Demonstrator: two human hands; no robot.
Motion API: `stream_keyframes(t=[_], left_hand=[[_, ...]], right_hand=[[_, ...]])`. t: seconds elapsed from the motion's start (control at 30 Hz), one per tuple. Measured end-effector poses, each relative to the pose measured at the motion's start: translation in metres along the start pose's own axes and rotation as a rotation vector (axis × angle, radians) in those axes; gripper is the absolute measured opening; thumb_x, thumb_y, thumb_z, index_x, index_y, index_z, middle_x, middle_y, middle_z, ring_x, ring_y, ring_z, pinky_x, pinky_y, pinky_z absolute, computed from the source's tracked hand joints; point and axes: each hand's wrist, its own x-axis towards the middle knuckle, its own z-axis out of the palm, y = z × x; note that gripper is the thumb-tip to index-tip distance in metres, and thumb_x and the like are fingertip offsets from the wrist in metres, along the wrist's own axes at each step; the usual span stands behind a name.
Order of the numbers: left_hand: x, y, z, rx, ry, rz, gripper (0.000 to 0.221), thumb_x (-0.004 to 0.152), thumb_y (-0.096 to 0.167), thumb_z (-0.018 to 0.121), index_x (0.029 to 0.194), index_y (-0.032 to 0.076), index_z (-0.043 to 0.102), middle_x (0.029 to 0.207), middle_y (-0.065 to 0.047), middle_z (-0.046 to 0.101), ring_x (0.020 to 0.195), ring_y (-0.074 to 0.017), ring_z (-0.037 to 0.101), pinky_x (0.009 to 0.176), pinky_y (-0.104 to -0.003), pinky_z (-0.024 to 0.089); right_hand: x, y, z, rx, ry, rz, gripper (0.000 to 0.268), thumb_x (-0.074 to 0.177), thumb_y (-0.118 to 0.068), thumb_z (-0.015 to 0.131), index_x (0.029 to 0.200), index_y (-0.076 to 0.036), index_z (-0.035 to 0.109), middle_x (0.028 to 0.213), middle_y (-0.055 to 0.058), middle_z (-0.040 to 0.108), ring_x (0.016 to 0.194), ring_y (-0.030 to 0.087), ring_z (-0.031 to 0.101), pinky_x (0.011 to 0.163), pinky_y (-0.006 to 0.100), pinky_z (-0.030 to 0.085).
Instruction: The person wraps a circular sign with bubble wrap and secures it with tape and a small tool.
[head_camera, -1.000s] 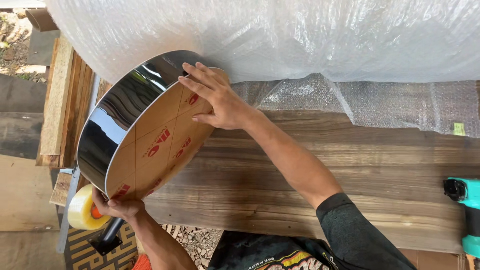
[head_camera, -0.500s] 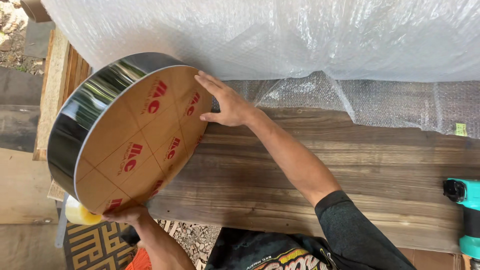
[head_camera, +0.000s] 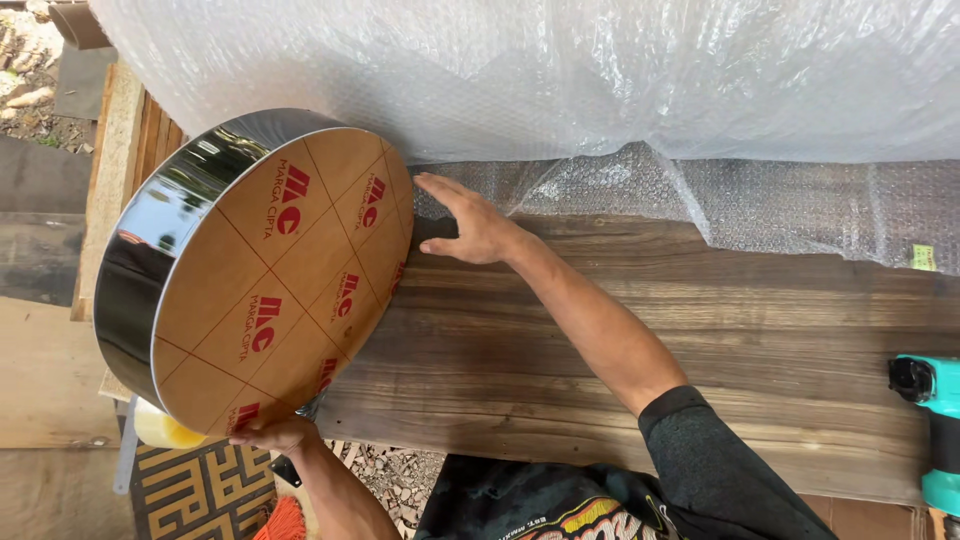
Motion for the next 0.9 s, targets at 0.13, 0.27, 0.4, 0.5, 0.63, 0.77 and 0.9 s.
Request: stream_keyframes(t=[0.13,0.27,0.4,0.5,0.63,0.77,0.9], left_hand=[[-0.01,0.031,0.039,0.174,0.118,0.068,0.098,0.093,0.075,0.058,0.154,0.006,0.024,0.154,-0.024,0.034,0.144,-0.0463,0.033,0.124,-0.064,0.031],[-0.039,-0.001,0.01,0.114,0.285,-0.068,0.119,0.08,0.073,0.078,0.153,0.002,0.018,0.153,-0.028,0.044,0.141,-0.0467,0.047,0.115,-0.069,0.049],[-0.052,-0.01,0.004,0.364,0.33,-0.068,0.119,0.084,0.079,0.067,0.152,-0.004,0.017,0.156,-0.033,0.032,0.146,-0.0483,0.034,0.122,-0.061,0.033],[-0.068,-0.003,0.028,0.526,0.452,-0.271,0.127,0.082,0.08,0.067,0.154,-0.005,0.005,0.161,-0.033,0.013,0.151,-0.0476,0.019,0.125,-0.058,0.027],[-0.108,-0.005,0.094,0.949,0.502,-0.139,0.114,0.087,0.069,0.07,0.148,-0.011,0.018,0.143,-0.032,0.033,0.135,-0.0451,0.04,0.114,-0.053,0.047],[-0.159,0.002,0.195,0.61,0.268,-0.516,0.114,0.079,0.031,0.094,0.146,-0.002,0.008,0.139,-0.033,0.014,0.135,-0.0495,0.025,0.111,-0.064,0.032],[-0.193,-0.07,0.244,0.647,-0.223,-0.592,0.108,0.074,0.031,0.095,0.152,0.005,0.025,0.145,-0.022,0.03,0.139,-0.0408,0.034,0.115,-0.06,0.033]], right_hand=[[-0.021,0.028,-0.004,-0.03,0.066,0.113,0.094,0.087,-0.051,0.071,0.158,-0.007,0.028,0.165,0.022,0.025,0.147,0.04,0.036,0.117,0.06,0.034],[-0.052,0.056,-0.02,-0.167,0.025,0.466,0.086,0.089,-0.041,0.073,0.159,-0.016,0.03,0.167,0.011,0.025,0.148,0.034,0.034,0.117,0.065,0.031],[-0.091,0.11,-0.025,-0.287,0.097,0.692,0.082,0.091,-0.036,0.072,0.159,-0.016,0.032,0.168,0.015,0.021,0.153,0.037,0.024,0.123,0.06,0.02],[-0.125,0.148,-0.034,-0.41,0.161,0.737,0.082,0.091,-0.037,0.072,0.159,-0.013,0.032,0.168,0.019,0.017,0.154,0.04,0.018,0.124,0.06,0.017],[-0.173,0.21,-0.041,-0.535,0.277,0.784,0.081,0.09,-0.041,0.073,0.157,-0.012,0.036,0.165,0.023,0.022,0.149,0.044,0.026,0.117,0.068,0.027],[-0.201,0.219,-0.041,-0.619,0.267,0.808,0.067,0.094,-0.037,0.068,0.153,-0.009,0.049,0.159,0.015,0.037,0.147,0.038,0.036,0.117,0.064,0.035],[-0.21,0.239,-0.038,-0.693,0.315,0.775,0.063,0.096,-0.037,0.066,0.151,-0.01,0.051,0.148,0.012,0.044,0.141,0.035,0.039,0.116,0.063,0.031]])
